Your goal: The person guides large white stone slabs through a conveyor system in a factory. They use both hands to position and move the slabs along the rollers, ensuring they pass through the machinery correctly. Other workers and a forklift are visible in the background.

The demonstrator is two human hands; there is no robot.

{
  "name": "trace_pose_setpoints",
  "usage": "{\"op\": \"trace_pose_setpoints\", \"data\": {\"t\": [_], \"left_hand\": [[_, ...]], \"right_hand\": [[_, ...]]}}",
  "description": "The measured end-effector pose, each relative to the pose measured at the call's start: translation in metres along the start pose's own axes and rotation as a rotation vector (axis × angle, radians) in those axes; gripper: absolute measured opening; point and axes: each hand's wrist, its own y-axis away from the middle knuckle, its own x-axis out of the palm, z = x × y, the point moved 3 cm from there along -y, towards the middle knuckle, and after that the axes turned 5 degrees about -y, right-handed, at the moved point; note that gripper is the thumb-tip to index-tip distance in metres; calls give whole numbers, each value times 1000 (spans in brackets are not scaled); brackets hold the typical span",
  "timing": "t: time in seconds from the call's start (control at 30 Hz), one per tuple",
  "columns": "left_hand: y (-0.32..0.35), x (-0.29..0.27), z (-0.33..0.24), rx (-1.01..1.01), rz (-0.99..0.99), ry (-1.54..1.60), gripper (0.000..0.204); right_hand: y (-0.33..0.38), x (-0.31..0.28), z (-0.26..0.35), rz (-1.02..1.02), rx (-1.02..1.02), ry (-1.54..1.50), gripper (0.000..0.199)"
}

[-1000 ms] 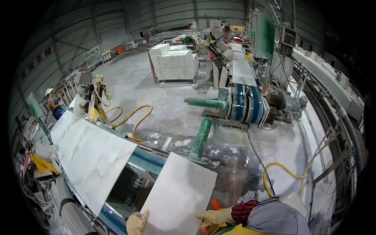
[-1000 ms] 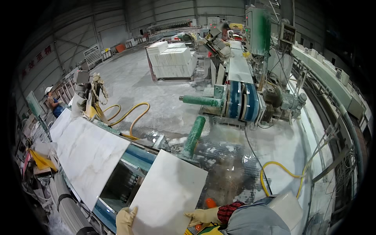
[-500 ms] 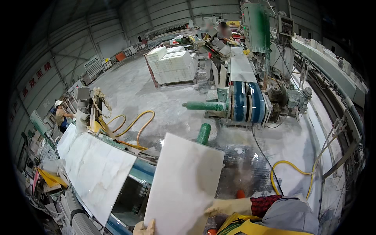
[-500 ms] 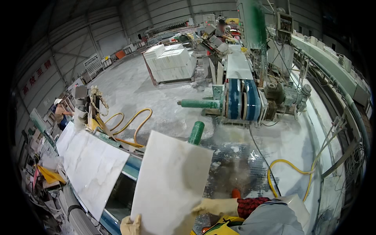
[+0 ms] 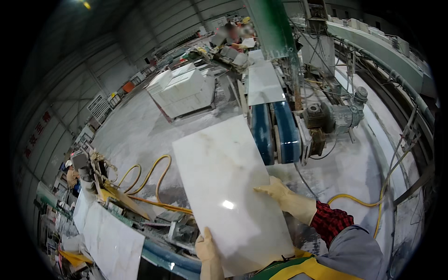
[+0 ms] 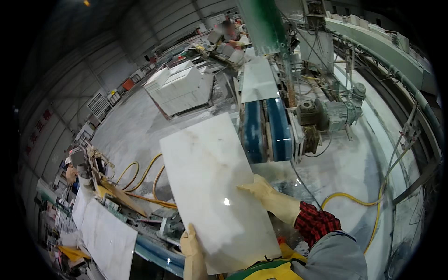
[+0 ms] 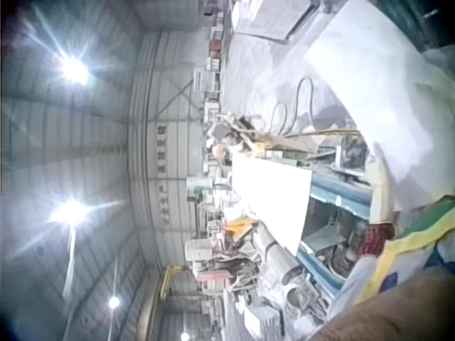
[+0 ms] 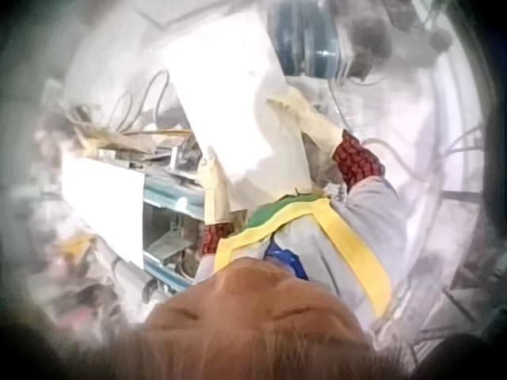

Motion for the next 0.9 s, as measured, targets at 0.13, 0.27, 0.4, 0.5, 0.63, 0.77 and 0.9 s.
{"op": "trace_pose_setpoints", "data": {"t": [0.13, 0.27, 0.4, 0.5, 0.63, 0.77, 0.9], "left_hand": [[-5, 83, -17, -136, 93, -49, 63], [-41, 148, -21, -24, 332, -381, 77], [-73, 202, -18, 25, 356, -544, 83], [-84, 238, -53, 84, 448, -521, 82], [-140, 289, -61, 103, 467, -602, 76], [-176, 340, -98, 167, 612, -555, 74], [-215, 359, -118, 86, 651, -612, 74]], "right_hand": [[-7, -69, 3, -55, -276, -12, 36], [-59, -156, -60, -330, 93, -12, 41], [-66, -180, -37, -403, 198, -93, 45], [-105, -219, -50, -495, 179, 18, 45], [-155, -283, -54, -244, -478, 842, 50], [-208, -343, -78, -275, -258, 577, 67], [-196, -256, 29, -303, -190, 867, 76]]}}
